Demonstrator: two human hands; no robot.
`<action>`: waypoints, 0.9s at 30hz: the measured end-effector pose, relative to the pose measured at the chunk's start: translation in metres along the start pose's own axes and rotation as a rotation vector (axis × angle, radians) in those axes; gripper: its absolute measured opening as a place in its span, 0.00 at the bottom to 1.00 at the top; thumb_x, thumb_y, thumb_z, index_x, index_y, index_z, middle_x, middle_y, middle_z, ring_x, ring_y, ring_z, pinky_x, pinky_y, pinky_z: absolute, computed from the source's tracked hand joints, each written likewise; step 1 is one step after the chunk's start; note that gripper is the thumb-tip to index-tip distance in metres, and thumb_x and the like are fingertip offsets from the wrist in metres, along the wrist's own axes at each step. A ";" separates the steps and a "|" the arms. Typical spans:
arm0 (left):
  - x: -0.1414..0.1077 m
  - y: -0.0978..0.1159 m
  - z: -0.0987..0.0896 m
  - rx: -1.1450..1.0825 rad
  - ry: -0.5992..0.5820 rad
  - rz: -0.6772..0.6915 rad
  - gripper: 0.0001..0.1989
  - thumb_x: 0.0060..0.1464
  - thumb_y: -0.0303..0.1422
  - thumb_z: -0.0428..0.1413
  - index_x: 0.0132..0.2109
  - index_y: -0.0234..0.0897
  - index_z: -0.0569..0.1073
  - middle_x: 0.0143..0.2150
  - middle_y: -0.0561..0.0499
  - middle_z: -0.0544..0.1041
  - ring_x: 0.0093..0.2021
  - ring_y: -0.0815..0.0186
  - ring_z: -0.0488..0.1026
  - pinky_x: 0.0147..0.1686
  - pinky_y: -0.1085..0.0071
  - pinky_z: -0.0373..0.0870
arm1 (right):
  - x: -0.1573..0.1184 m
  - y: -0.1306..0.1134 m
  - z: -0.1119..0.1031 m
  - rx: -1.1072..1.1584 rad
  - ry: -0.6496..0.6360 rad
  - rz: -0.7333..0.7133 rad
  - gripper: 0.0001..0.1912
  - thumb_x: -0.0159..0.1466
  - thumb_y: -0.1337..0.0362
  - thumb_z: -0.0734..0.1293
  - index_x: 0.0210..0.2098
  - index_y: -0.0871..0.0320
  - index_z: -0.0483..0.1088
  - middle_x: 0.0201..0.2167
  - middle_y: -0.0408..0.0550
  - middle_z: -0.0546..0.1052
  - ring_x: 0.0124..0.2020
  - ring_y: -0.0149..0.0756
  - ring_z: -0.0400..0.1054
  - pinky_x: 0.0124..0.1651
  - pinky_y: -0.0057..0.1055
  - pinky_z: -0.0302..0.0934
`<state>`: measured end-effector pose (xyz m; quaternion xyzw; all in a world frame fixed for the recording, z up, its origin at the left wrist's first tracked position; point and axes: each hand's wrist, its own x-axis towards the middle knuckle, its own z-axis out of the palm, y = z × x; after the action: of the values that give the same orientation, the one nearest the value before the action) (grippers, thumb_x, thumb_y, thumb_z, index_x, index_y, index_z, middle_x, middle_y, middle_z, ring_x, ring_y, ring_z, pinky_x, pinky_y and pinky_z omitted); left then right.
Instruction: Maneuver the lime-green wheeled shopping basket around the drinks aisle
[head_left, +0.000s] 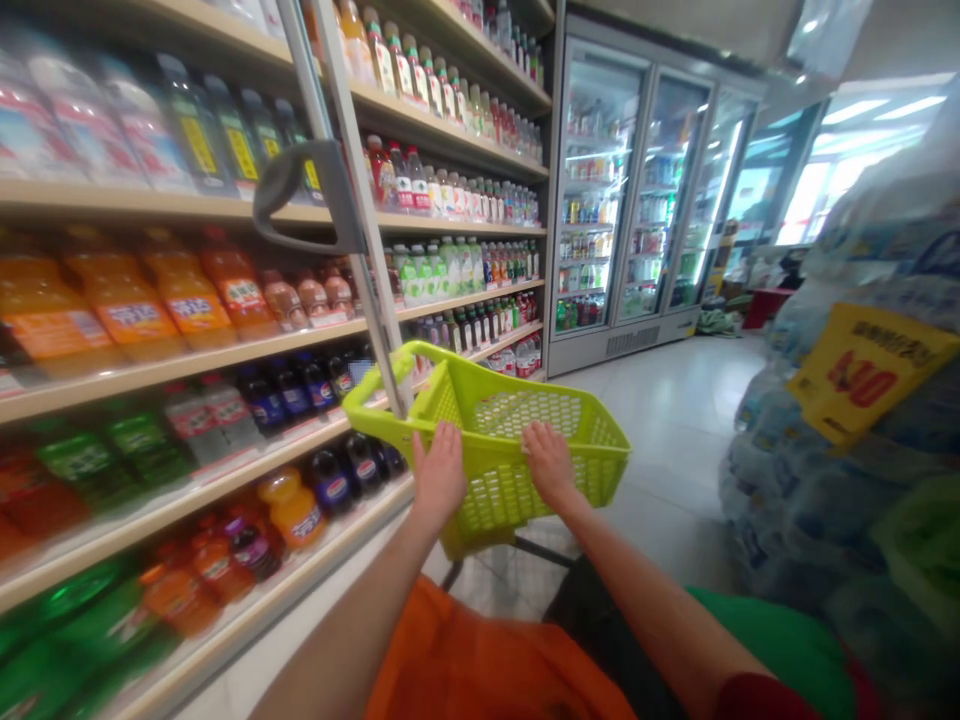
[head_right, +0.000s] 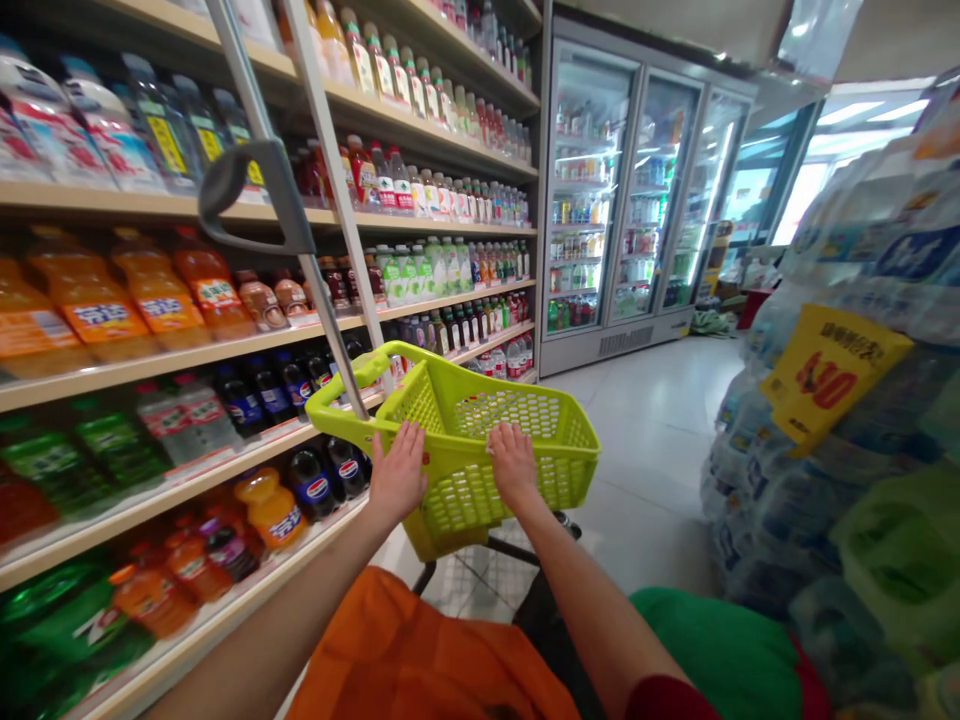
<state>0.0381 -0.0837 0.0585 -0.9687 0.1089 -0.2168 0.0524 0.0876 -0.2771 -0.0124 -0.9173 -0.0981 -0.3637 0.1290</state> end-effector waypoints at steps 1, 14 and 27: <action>0.001 0.004 0.001 -0.005 -0.001 0.000 0.32 0.47 0.24 0.44 0.62 0.28 0.56 0.65 0.43 0.53 0.66 0.56 0.45 0.61 0.43 0.36 | -0.003 0.008 -0.001 -0.023 0.013 0.030 0.21 0.62 0.72 0.56 0.53 0.61 0.65 0.56 0.54 0.65 0.59 0.48 0.52 0.57 0.45 0.48; 0.004 0.032 0.012 -0.020 -0.088 0.071 0.33 0.47 0.25 0.43 0.63 0.28 0.53 0.66 0.43 0.50 0.66 0.57 0.43 0.61 0.43 0.35 | -0.017 0.060 -0.010 -0.164 0.028 0.040 0.21 0.63 0.71 0.55 0.54 0.60 0.64 0.57 0.52 0.65 0.59 0.48 0.53 0.56 0.45 0.51; 0.015 0.057 0.006 -0.046 -0.184 0.126 0.33 0.47 0.25 0.45 0.63 0.31 0.52 0.66 0.43 0.50 0.66 0.58 0.43 0.61 0.43 0.34 | -0.027 0.097 -0.012 -0.198 0.044 0.105 0.21 0.62 0.71 0.54 0.54 0.58 0.64 0.56 0.52 0.66 0.59 0.45 0.53 0.56 0.42 0.52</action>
<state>0.0436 -0.1418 0.0511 -0.9767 0.1694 -0.1206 0.0534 0.0873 -0.3752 -0.0385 -0.9212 -0.0108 -0.3845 0.0590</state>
